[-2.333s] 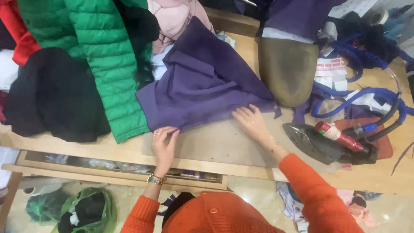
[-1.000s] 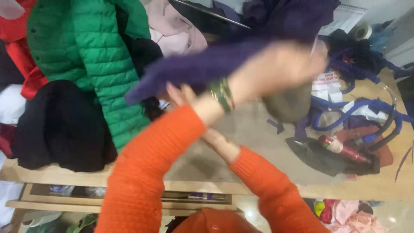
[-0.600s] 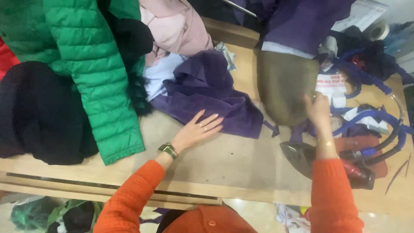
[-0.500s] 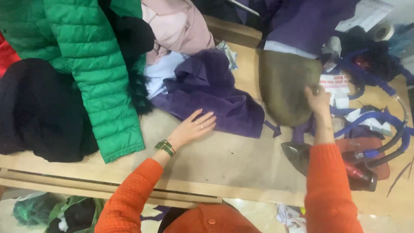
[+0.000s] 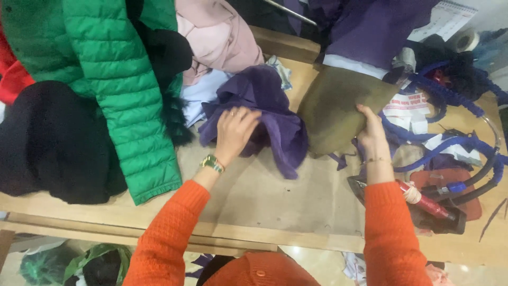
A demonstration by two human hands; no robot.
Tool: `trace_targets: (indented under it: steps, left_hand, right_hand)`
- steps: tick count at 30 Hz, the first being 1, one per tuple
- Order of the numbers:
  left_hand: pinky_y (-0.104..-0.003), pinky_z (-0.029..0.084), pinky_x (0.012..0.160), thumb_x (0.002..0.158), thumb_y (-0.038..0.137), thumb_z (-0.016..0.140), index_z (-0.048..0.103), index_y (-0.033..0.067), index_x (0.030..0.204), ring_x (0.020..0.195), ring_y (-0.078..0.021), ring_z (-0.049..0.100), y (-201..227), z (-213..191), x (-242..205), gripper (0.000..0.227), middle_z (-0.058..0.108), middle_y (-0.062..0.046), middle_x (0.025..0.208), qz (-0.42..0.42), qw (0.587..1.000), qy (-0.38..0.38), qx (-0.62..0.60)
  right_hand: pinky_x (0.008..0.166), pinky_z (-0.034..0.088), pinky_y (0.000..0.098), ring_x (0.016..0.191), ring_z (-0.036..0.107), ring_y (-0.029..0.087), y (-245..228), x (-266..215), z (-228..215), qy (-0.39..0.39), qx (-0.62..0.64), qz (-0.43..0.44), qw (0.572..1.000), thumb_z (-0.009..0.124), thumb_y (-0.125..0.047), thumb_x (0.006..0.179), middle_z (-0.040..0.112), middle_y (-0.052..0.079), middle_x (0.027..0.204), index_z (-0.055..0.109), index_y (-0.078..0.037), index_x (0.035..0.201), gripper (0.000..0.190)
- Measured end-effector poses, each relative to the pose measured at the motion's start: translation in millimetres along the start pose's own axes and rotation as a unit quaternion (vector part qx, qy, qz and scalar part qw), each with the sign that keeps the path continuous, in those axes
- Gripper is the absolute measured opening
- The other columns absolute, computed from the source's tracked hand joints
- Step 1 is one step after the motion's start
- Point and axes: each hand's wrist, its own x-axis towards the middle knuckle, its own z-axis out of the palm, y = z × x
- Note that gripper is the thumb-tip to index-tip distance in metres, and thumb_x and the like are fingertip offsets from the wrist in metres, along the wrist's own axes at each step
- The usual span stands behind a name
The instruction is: The person irons a purple garment on a wooden table using a steam iron. They then fold the garment and place a floral patterned cloth on top, ironing it as well. The person repeatedly folds and irons the items, moving them around the workspace.
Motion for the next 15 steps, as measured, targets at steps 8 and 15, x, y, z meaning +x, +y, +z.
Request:
trace_targets:
  steps: [8, 15]
  left_hand:
    - [-0.041, 0.057, 0.066, 0.101, 0.021, 0.066, 0.070, 0.0150, 0.113, 0.076, -0.0311, 0.070, -26.7, -87.3, 95.3, 0.013, 0.066, -0.007, 0.082, -0.039, 0.992, 0.090, -0.074]
    - [-0.040, 0.048, 0.050, 0.105, 0.020, 0.062, 0.066, 0.0124, 0.106, 0.064, -0.0279, 0.060, -23.7, -128.1, 143.2, 0.009, 0.058, -0.004, 0.083, 0.050, 0.995, 0.078, 0.024]
  right_hand:
    - [0.115, 0.012, 0.0610, 0.140, 0.034, 0.031, 42.1, -192.5, 18.0, 0.126, 0.095, 0.013, 0.987, 0.084, -0.035, 0.086, 0.042, 0.011, 0.139, 0.055, -0.012, 0.131, 0.058]
    - [0.091, 0.049, 0.0376, 0.097, 0.064, 0.022, 69.7, -407.1, 67.3, 0.068, 0.262, 0.196, 0.942, 0.063, -0.019, 0.096, 0.071, 0.006, 0.104, 0.066, -0.015, 0.102, 0.008]
